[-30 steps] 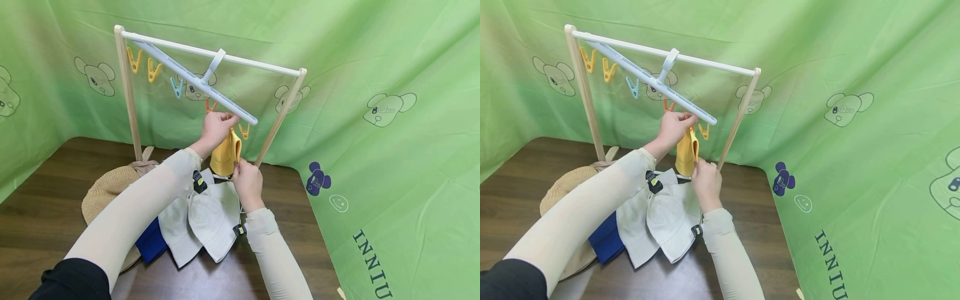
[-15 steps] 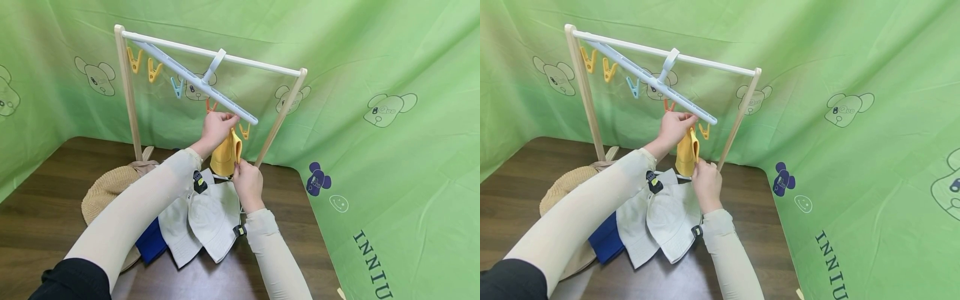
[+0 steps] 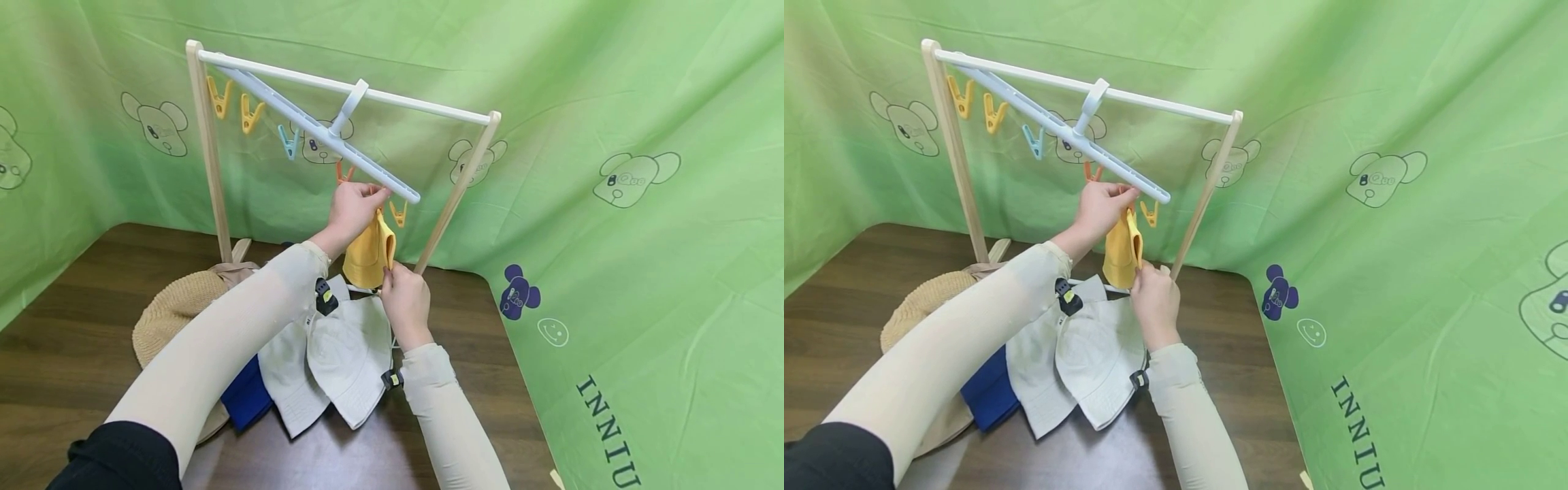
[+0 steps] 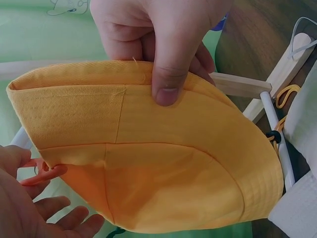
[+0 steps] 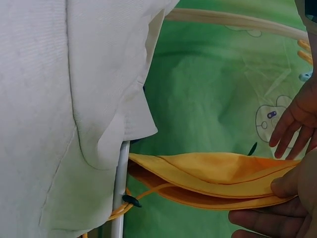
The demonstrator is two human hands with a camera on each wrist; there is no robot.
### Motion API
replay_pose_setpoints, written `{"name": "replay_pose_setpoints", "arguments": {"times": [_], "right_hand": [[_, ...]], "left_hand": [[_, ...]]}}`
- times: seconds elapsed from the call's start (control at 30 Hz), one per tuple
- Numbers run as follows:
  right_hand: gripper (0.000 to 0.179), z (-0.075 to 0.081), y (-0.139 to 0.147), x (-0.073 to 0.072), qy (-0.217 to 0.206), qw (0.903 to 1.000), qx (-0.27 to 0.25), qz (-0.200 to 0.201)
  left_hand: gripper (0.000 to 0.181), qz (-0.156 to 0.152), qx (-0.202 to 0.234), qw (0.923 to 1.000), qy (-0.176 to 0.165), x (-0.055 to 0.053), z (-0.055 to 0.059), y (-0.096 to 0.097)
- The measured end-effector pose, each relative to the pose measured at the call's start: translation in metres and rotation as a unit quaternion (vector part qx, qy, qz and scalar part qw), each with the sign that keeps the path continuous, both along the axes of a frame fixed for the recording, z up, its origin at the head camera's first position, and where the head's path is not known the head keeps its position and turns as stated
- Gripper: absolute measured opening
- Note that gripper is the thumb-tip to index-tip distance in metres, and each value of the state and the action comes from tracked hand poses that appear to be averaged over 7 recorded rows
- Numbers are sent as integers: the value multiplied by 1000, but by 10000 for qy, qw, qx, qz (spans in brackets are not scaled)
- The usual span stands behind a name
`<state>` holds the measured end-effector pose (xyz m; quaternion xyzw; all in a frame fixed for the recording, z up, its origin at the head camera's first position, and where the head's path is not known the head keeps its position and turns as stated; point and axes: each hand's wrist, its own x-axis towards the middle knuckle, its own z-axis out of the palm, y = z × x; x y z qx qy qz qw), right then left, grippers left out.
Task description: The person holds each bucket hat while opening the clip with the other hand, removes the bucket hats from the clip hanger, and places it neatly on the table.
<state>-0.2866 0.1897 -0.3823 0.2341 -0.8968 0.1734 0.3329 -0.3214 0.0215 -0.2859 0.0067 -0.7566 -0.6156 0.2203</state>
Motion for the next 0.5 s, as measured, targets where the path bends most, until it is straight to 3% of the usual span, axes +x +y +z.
{"name": "replay_pose_setpoints", "arguments": {"times": [0.5], "right_hand": [[23,-3,4,-1,232,9997,1,114]], "left_hand": [[41,-24,-53,10000,27,-1,-1,0]]}}
